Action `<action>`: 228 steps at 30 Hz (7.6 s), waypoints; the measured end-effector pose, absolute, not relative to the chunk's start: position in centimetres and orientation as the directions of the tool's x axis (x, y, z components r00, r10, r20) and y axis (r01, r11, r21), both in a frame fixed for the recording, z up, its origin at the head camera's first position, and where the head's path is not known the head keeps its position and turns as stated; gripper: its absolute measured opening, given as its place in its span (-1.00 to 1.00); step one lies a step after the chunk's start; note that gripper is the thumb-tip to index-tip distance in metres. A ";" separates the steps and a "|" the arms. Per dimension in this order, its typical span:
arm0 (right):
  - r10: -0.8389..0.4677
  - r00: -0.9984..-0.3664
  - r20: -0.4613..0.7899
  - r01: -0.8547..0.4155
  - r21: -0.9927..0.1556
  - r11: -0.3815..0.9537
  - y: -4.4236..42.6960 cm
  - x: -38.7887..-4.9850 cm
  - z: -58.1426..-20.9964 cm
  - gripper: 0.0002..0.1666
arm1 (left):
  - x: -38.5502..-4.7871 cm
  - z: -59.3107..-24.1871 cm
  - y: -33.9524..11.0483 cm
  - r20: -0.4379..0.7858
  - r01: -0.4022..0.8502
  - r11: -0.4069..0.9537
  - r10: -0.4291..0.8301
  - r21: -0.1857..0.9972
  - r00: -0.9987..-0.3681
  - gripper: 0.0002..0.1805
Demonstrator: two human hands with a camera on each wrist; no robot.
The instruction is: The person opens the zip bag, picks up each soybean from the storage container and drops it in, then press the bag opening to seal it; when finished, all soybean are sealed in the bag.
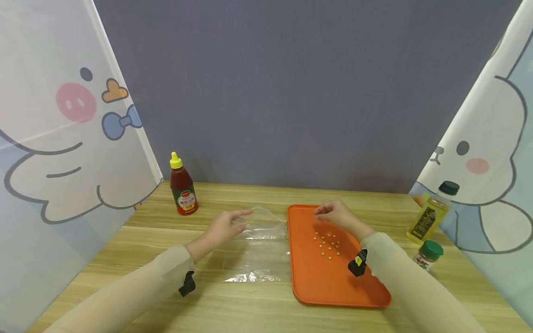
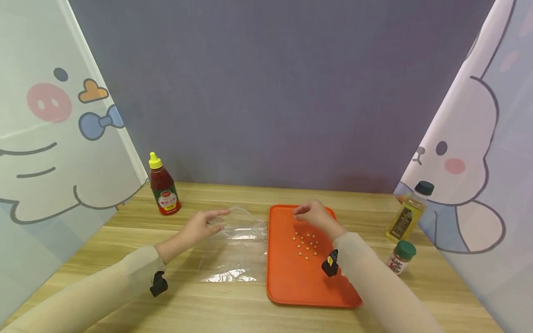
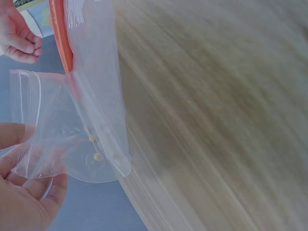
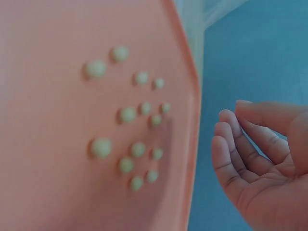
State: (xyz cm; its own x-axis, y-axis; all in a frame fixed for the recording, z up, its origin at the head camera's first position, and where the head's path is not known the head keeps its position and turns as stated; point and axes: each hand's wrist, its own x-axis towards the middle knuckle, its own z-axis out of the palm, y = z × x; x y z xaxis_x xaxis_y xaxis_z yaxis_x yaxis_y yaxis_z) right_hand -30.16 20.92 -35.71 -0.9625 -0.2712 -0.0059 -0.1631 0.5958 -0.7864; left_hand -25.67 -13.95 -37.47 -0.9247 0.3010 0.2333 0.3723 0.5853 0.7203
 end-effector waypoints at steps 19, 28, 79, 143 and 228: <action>-0.326 -0.943 -0.065 -0.168 -0.754 0.635 22.5 -30.1 -38.6 -0.77 | -25.6 -37.2 -13.5 0.271 0.430 0.623 0.338 0.653 -0.901 -0.47; -0.329 -0.940 -0.087 -0.164 -0.731 0.662 21.9 -29.9 -38.8 -0.85 | -25.5 -37.1 -13.2 0.258 0.400 0.647 0.307 0.649 -0.916 -0.44; -0.409 -0.897 0.166 -0.388 -0.738 0.552 8.4 -28.9 -33.9 -0.91 | -25.4 -37.2 -12.9 0.274 0.421 0.649 0.321 0.634 -0.907 -0.42; -0.282 -0.955 -0.095 -0.115 -0.758 0.643 25.6 -28.7 -38.3 -0.81 | -25.4 -37.6 -13.3 0.286 0.440 0.622 0.337 0.647 -0.897 -0.42; -0.357 -0.914 0.192 -0.363 -0.778 0.513 9.0 -29.4 -34.0 -0.87 | -25.8 -37.9 -13.0 0.289 0.459 0.591 0.363 0.664 -0.886 -0.43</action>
